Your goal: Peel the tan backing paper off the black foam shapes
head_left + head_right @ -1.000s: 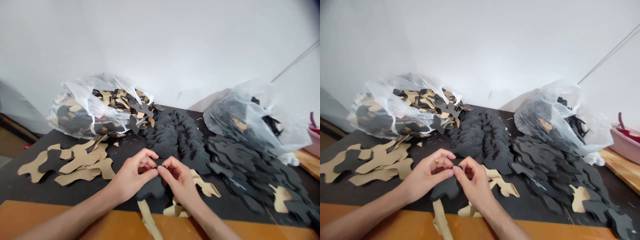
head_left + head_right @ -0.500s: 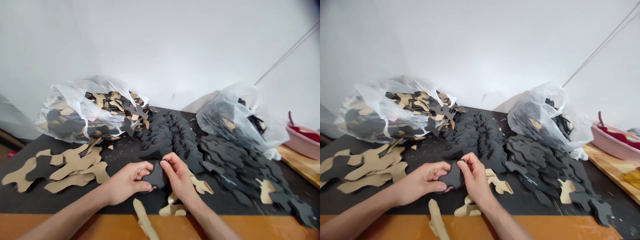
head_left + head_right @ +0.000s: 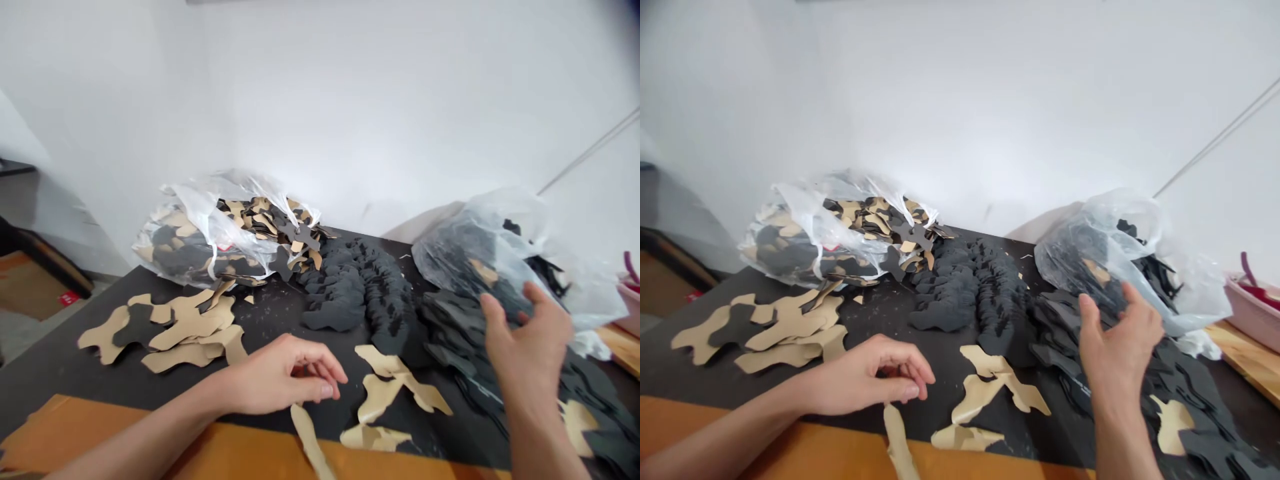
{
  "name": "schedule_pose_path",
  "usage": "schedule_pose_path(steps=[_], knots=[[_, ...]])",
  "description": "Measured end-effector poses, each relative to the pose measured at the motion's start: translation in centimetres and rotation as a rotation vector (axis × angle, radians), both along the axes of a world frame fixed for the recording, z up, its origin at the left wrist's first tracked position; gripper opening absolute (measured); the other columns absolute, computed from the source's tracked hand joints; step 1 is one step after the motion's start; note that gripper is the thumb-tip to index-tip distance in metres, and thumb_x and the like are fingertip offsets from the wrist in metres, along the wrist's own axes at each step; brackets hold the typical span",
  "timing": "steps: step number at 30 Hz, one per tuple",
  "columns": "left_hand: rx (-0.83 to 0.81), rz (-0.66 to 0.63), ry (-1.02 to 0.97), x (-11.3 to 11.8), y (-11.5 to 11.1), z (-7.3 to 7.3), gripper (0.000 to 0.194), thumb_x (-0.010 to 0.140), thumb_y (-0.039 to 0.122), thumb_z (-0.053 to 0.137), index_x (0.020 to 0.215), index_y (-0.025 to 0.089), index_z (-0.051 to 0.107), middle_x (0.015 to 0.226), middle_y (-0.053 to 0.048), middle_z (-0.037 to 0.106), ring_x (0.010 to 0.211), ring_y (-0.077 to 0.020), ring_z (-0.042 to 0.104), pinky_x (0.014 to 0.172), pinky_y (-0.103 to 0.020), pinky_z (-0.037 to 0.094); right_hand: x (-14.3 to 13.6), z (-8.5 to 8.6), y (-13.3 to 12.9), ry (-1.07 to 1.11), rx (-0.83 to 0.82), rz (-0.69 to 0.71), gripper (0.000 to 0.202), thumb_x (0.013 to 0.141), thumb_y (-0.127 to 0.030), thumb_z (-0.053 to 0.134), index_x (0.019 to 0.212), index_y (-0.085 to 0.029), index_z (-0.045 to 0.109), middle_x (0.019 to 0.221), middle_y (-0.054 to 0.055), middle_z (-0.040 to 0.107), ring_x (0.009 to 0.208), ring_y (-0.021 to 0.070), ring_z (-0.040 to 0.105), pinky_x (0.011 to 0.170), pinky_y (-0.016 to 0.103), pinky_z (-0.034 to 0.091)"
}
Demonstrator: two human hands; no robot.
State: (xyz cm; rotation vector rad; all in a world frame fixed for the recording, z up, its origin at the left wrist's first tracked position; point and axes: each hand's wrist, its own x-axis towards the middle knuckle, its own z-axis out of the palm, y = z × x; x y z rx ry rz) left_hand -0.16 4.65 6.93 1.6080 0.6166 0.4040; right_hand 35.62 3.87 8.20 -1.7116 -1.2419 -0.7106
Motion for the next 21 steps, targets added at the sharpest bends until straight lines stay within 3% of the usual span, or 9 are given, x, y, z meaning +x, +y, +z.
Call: schedule_pose_path(steps=[2, 4, 5, 8, 10, 12, 14, 17, 21], knots=[[0.077, 0.138, 0.047, -0.3, 0.7, 0.2, 0.016, 0.089, 0.027, 0.06, 0.098, 0.02, 0.071, 0.088, -0.004, 0.075, 0.075, -0.0151, 0.067, 0.065, -0.023, 0.049, -2.6, -0.4, -0.1, -0.039, -0.044, 0.179, 0.046, 0.092, -0.05, 0.055, 0.121, -0.014, 0.063, 0.115, 0.02, 0.064, 0.099, 0.0324, 0.062, 0.084, 0.049, 0.05], [0.208, 0.339, 0.101, -1.0, 1.7, 0.5, 0.016, 0.09, 0.031, 0.059, 0.095, 0.021, 0.071, 0.084, -0.002, 0.073, 0.071, -0.0153, 0.065, 0.062, -0.023, 0.048, -6.6, -1.3, -0.2, -0.06, -0.218, 0.485, 0.024, 0.095, -0.039, 0.054, 0.109, -0.022, 0.065, 0.108, 0.011, 0.067, 0.097, 0.0268, 0.065, 0.083, 0.041, 0.053], [0.281, 0.446, 0.126, -1.5, 2.3, 0.6, 0.017, 0.09, 0.034, 0.059, 0.094, 0.021, 0.07, 0.083, -0.002, 0.073, 0.071, -0.016, 0.065, 0.062, -0.024, 0.048, -8.6, -1.9, -0.2, -0.092, -0.311, 0.569, 0.018, 0.095, -0.034, 0.055, 0.106, -0.023, 0.065, 0.107, 0.009, 0.067, 0.096, 0.0253, 0.065, 0.083, 0.039, 0.053], [0.567, 0.752, 0.213, -3.8, 4.3, 0.8, 0.018, 0.091, 0.035, 0.057, 0.095, 0.023, 0.069, 0.091, -0.002, 0.074, 0.079, -0.0199, 0.067, 0.072, -0.029, 0.051, -12.9, -3.7, 0.2, -0.293, -0.55, 0.588, 0.022, 0.09, -0.021, 0.063, 0.112, -0.02, 0.061, 0.107, 0.011, 0.066, 0.097, 0.0274, 0.063, 0.079, 0.038, 0.053], [0.777, 0.853, 0.343, -5.5, 5.6, 0.6, 0.02, 0.091, 0.029, 0.052, 0.101, 0.024, 0.069, 0.097, -0.004, 0.074, 0.085, -0.0233, 0.067, 0.077, -0.032, 0.051, -14.1, -4.4, 0.5, -0.386, -0.598, 0.535, 0.022, 0.089, -0.017, 0.062, 0.11, -0.019, 0.059, 0.106, 0.012, 0.064, 0.095, 0.0287, 0.061, 0.077, 0.04, 0.052], [0.967, 0.818, 0.561, -6.8, 6.7, 0.0, 0.025, 0.088, 0.023, 0.05, 0.104, 0.024, 0.07, 0.101, -0.007, 0.073, 0.093, -0.0288, 0.065, 0.079, -0.038, 0.051, -14.3, -4.7, 0.7, -0.413, -0.595, 0.508, 0.017, 0.091, -0.015, 0.059, 0.107, -0.019, 0.059, 0.104, 0.013, 0.063, 0.094, 0.029, 0.059, 0.078, 0.041, 0.051], [1.04, 0.758, 0.673, -7.6, 7.5, -0.7, 0.026, 0.082, 0.02, 0.053, 0.101, 0.023, 0.071, 0.104, -0.009, 0.072, 0.1, -0.0345, 0.061, 0.081, -0.043, 0.05, -14.1, -4.8, 0.8, -0.404, -0.584, 0.514, 0.015, 0.092, -0.014, 0.056, 0.106, -0.019, 0.058, 0.102, 0.013, 0.063, 0.094, 0.0292, 0.058, 0.079, 0.042, 0.05], [1.066, 0.704, 0.729, -7.9, 8.2, -1.6, 0.024, 0.078, 0.017, 0.058, 0.096, 0.022, 0.073, 0.104, -0.01, 0.073, 0.102, -0.0373, 0.058, 0.086, -0.047, 0.047, -13.8, -5.1, 0.9, -0.364, -0.578, 0.534, 0.014, 0.091, -0.013, 0.056, 0.104, -0.017, 0.058, 0.102, 0.013, 0.061, 0.095, 0.0294, 0.058, 0.079, 0.042, 0.051], [1.076, 0.699, 0.782, -7.7, 8.6, -2.0, 0.018, 0.084, 0.021, 0.057, 0.091, 0.021, 0.074, 0.098, -0.011, 0.073, 0.096, -0.036, 0.059, 0.083, -0.046, 0.047, -13.6, -5.6, 1.0, -0.273, -0.562, 0.574, 0.013, 0.092, -0.012, 0.053, 0.102, -0.019, 0.058, 0.102, 0.011, 0.06, 0.093, 0.0266, 0.06, 0.078, 0.039, 0.052]])
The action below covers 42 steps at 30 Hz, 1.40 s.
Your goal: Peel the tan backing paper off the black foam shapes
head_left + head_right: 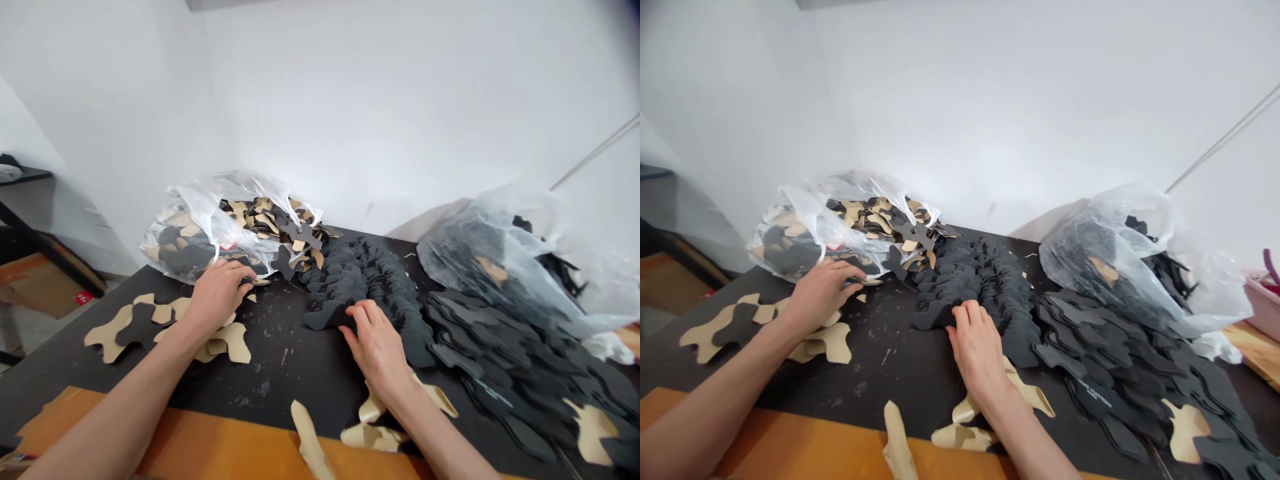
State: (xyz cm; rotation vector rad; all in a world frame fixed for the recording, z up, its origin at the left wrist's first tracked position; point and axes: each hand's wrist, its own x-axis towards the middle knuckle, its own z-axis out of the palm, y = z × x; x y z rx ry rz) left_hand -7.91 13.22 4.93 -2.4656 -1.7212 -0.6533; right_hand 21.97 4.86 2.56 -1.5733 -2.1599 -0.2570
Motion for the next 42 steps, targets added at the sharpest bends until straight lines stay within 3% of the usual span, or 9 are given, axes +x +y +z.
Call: schedule_pose_path(steps=[9, 15, 20, 22, 25, 30, 32, 35, 42], knots=[[0.06, 0.004, -0.125, 3.4, 0.1, 0.4, 0.042, 0.092, 0.03, 0.055, 0.132, 0.015, 0.055, 0.123, -0.014, 0.065, 0.117, -0.0338, 0.052, 0.097, -0.043, 0.042, 0.5, 0.2, 0.3, 0.277, -0.054, 0.054, 0.013, 0.091, -0.016, 0.054, 0.096, -0.022, 0.064, 0.09, 0.007, 0.065, 0.086, 0.0248, 0.059, 0.075, 0.037, 0.048], [-0.018, -0.019, -0.302, 4.2, 1.4, -0.6, 0.025, 0.092, 0.029, 0.055, 0.112, 0.02, 0.066, 0.1, -0.009, 0.074, 0.103, -0.0303, 0.06, 0.084, -0.038, 0.047, 1.2, 0.9, 0.4, 0.547, -0.192, 0.136, 0.015, 0.092, -0.023, 0.055, 0.104, -0.019, 0.063, 0.086, 0.004, 0.062, 0.074, 0.0167, 0.062, 0.064, 0.028, 0.053], [-0.092, -0.036, -0.496, 3.8, 1.3, -0.1, 0.016, 0.091, 0.031, 0.055, 0.096, 0.022, 0.066, 0.098, -0.006, 0.073, 0.095, -0.0271, 0.065, 0.086, -0.038, 0.047, 1.3, 1.8, -1.0, 1.006, -0.734, 0.271, 0.032, 0.08, -0.031, 0.072, 0.108, -0.021, 0.059, 0.083, -0.002, 0.058, 0.061, 0.0109, 0.057, 0.051, 0.022, 0.05], [-0.158, -0.058, -0.584, 3.8, 0.6, 0.6, 0.015, 0.092, 0.033, 0.052, 0.094, 0.021, 0.061, 0.093, -0.005, 0.072, 0.089, -0.0247, 0.067, 0.083, -0.036, 0.049, 1.1, 1.9, -1.6, 0.944, -0.858, 0.281, 0.022, 0.076, -0.027, 0.075, 0.093, -0.02, 0.064, 0.078, -0.003, 0.057, 0.058, 0.0092, 0.053, 0.05, 0.02, 0.046], [-0.342, -0.167, -0.681, 4.4, -1.1, 1.5, 0.015, 0.093, 0.034, 0.048, 0.088, 0.021, 0.054, 0.079, -0.002, 0.07, 0.079, -0.0213, 0.071, 0.074, -0.032, 0.054, 0.5, 1.9, -2.0, 0.754, -0.706, 0.215, 0.012, 0.076, -0.026, 0.077, 0.076, -0.019, 0.067, 0.07, -0.003, 0.055, 0.058, 0.0087, 0.046, 0.051, 0.02, 0.04], [-0.756, -0.435, -0.695, 6.7, -4.7, 1.9, 0.012, 0.089, 0.028, 0.055, 0.081, 0.019, 0.056, 0.07, 0.001, 0.069, 0.066, -0.0161, 0.068, 0.062, -0.025, 0.051, -0.9, 2.3, -2.1, 1.191, -0.735, 0.203, 0.041, 0.074, -0.034, 0.079, 0.108, -0.021, 0.06, 0.094, 0.001, 0.062, 0.064, 0.0096, 0.051, 0.046, 0.018, 0.042], [-0.867, -0.5, -0.69, 7.6, -5.6, 1.9, 0.011, 0.089, 0.027, 0.056, 0.085, 0.018, 0.061, 0.073, 0.001, 0.067, 0.068, -0.0139, 0.064, 0.063, -0.023, 0.048, -1.3, 2.5, -2.1, 1.297, -0.787, 0.202, 0.048, 0.073, -0.034, 0.08, 0.113, -0.021, 0.056, 0.085, -0.002, 0.061, 0.058, 0.008, 0.05, 0.042, 0.016, 0.041], [-0.945, -0.511, -0.764, 8.0, -5.9, 1.8, 0.014, 0.089, 0.028, 0.06, 0.095, 0.017, 0.066, 0.08, 0.0, 0.067, 0.073, -0.0134, 0.062, 0.067, -0.024, 0.048, -1.4, 2.5, -2.2, 1.347, -0.817, 0.184, 0.044, 0.075, -0.034, 0.079, 0.11, -0.02, 0.058, 0.068, -0.006, 0.056, 0.05, 0.0062, 0.048, 0.041, 0.015, 0.041], [-1.107, -0.469, -0.871, 7.0, -4.9, 1.1, 0.021, 0.085, 0.035, 0.069, 0.094, 0.015, 0.068, 0.083, -0.003, 0.074, 0.077, -0.0158, 0.067, 0.073, -0.027, 0.053, -0.7, 2.1, -2.1, 1.395, -0.828, 0.199, 0.035, 0.077, -0.037, 0.078, 0.1, -0.019, 0.059, 0.061, -0.006, 0.061, 0.044, 0.0059, 0.053, 0.044, 0.016, 0.044]])
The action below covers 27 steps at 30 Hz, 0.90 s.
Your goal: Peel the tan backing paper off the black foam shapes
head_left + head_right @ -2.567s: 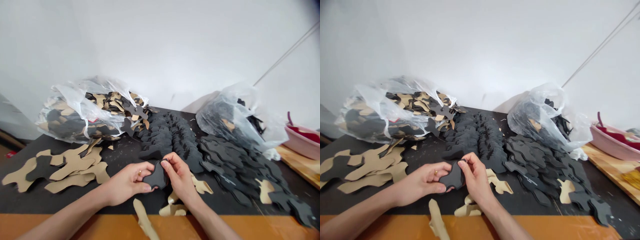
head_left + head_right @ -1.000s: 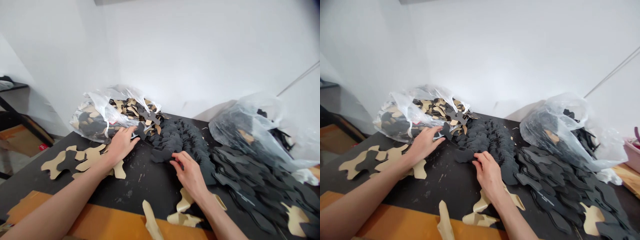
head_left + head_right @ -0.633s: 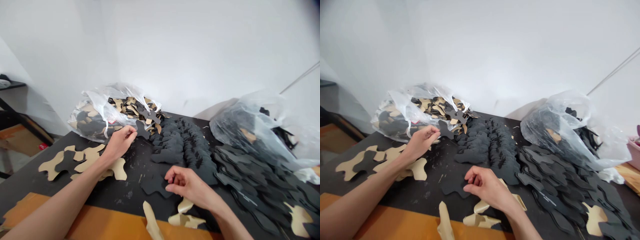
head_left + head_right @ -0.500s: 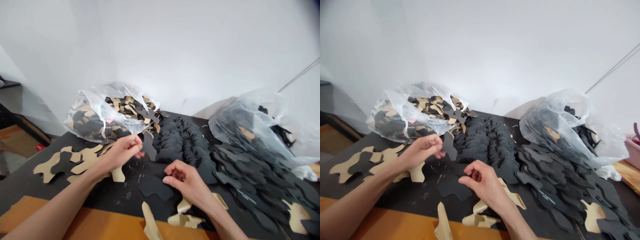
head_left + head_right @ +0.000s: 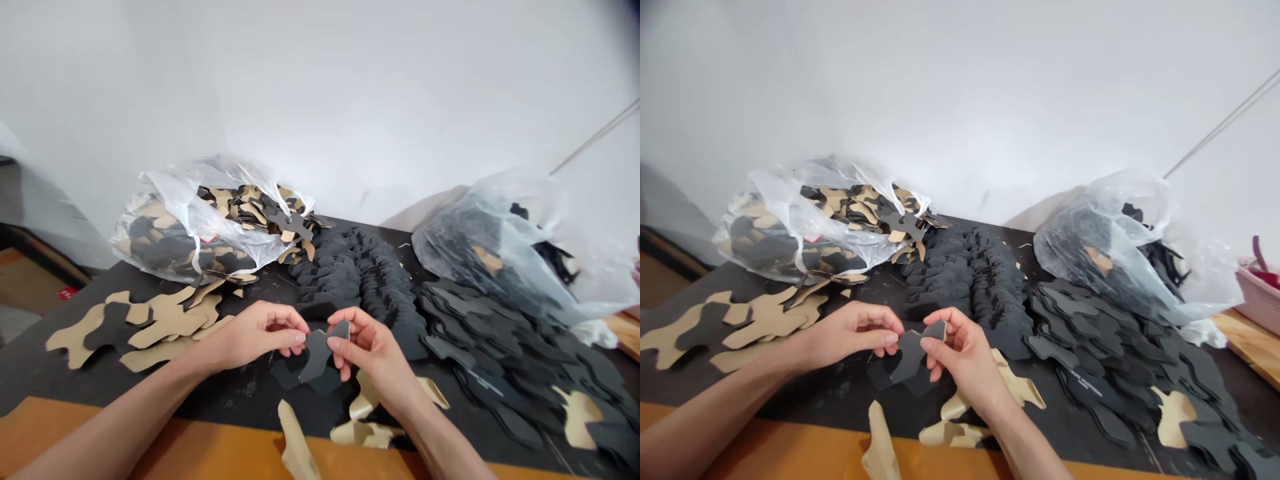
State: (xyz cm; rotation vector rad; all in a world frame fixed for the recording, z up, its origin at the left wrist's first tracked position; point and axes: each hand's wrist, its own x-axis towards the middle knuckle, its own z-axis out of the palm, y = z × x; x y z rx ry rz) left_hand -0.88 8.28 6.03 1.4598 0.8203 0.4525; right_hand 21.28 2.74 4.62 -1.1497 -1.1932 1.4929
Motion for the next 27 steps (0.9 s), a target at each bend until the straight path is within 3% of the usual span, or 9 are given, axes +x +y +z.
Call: schedule_pose_path(steps=[10, 15, 21, 27], knots=[[0.057, -0.018, 0.068, 0.1, -0.3, 0.3, 0.022, 0.084, 0.036, 0.068, 0.092, 0.015, 0.07, 0.079, -0.001, 0.071, 0.072, -0.0139, 0.064, 0.069, -0.025, 0.052, -0.8, 0.8, -0.4, -0.113, -0.006, 0.018, 0.036, 0.074, -0.042, 0.078, 0.094, -0.02, 0.057, 0.064, -0.006, 0.059, 0.048, 0.0082, 0.055, 0.047, 0.021, 0.05], [-0.008, -0.112, 0.095, 0.3, -0.5, 0.3, 0.016, 0.082, 0.03, 0.067, 0.08, 0.015, 0.068, 0.066, 0.001, 0.067, 0.063, -0.0128, 0.066, 0.058, -0.02, 0.05, -1.1, 0.4, -0.6, -0.103, 0.01, 0.11, 0.039, 0.074, -0.03, 0.077, 0.104, -0.021, 0.054, 0.071, -0.007, 0.058, 0.051, 0.0064, 0.048, 0.046, 0.018, 0.044], [-0.15, -0.255, 0.106, 0.0, -0.7, -0.5, 0.006, 0.076, 0.023, 0.068, 0.076, 0.016, 0.067, 0.066, 0.002, 0.07, 0.064, -0.0129, 0.069, 0.056, -0.019, 0.051, -1.0, 0.6, -1.2, -0.208, 0.106, 0.178, 0.037, 0.075, -0.012, 0.07, 0.108, -0.021, 0.058, 0.076, -0.006, 0.058, 0.065, 0.0074, 0.049, 0.058, 0.019, 0.04], [-0.203, -0.28, 0.127, 0.3, -1.1, -0.4, 0.004, 0.068, 0.018, 0.067, 0.066, 0.017, 0.065, 0.062, 0.002, 0.071, 0.061, -0.0117, 0.068, 0.052, -0.016, 0.049, -0.8, 0.4, -1.6, -0.251, 0.177, 0.253, 0.036, 0.079, -0.011, 0.069, 0.11, -0.025, 0.059, 0.083, -0.005, 0.06, 0.071, 0.0093, 0.052, 0.065, 0.021, 0.044]])
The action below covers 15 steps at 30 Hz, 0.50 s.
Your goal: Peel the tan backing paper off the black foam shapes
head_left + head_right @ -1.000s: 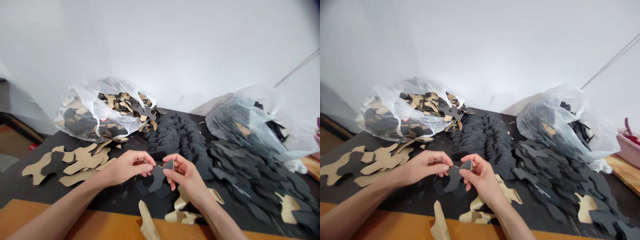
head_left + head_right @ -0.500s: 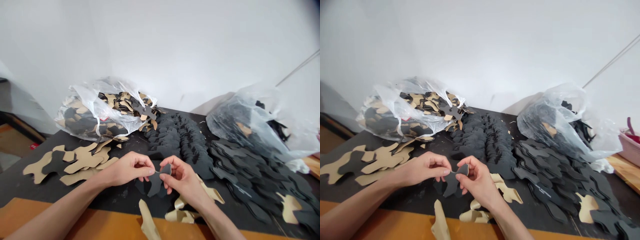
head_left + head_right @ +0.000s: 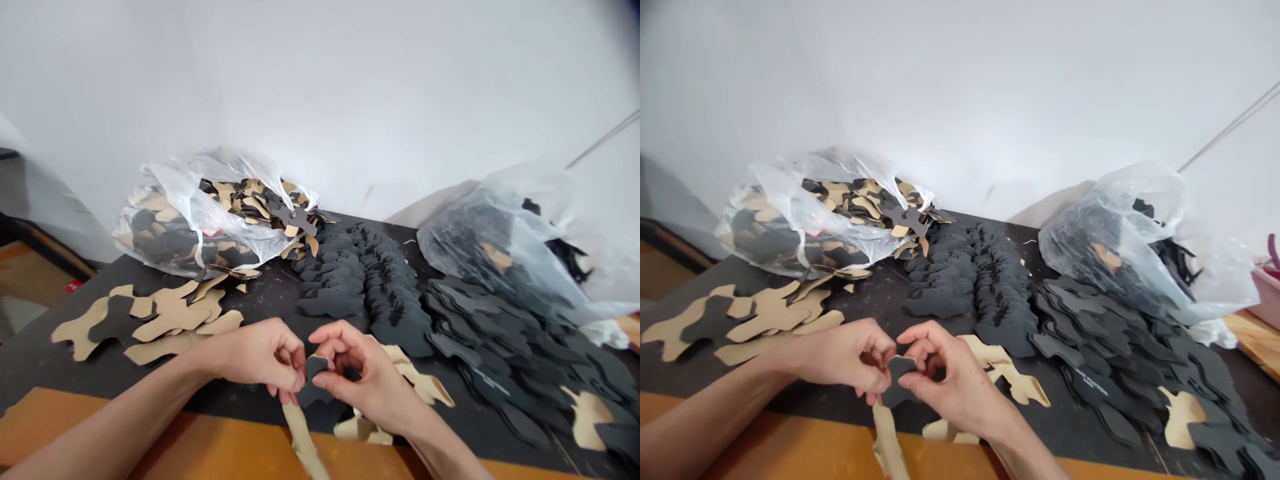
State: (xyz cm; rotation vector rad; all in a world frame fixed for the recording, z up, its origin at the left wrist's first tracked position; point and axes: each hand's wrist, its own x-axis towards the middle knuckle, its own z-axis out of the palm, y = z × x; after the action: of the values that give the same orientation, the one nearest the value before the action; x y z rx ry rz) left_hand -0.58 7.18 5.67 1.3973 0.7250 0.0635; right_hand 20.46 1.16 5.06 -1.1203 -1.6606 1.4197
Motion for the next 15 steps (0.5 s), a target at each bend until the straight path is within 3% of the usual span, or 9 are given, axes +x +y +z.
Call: schedule_pose_path(steps=[11, 15], knots=[[-0.089, -0.066, 0.028, 0.12, -0.15, 0.21, 0.004, 0.065, 0.019, 0.065, 0.067, 0.017, 0.067, 0.065, 0.002, 0.071, 0.059, -0.0117, 0.066, 0.053, -0.018, 0.048, 0.12, -0.16, -0.35, -0.05, 0.263, 0.07, 0.02, 0.087, -0.014, 0.068, 0.104, -0.025, 0.067, 0.093, 0.0, 0.069, 0.081, 0.0129, 0.061, 0.073, 0.025, 0.048], [-0.02, -0.029, -0.028, 0.19, -0.11, -0.1, 0.007, 0.067, 0.016, 0.06, 0.071, 0.017, 0.065, 0.066, 0.003, 0.067, 0.062, -0.0115, 0.062, 0.056, -0.019, 0.045, 0.15, 0.31, -0.33, -0.033, 0.361, 0.073, 0.014, 0.089, -0.015, 0.067, 0.099, -0.024, 0.069, 0.087, 0.0, 0.07, 0.077, 0.0131, 0.061, 0.072, 0.026, 0.048]])
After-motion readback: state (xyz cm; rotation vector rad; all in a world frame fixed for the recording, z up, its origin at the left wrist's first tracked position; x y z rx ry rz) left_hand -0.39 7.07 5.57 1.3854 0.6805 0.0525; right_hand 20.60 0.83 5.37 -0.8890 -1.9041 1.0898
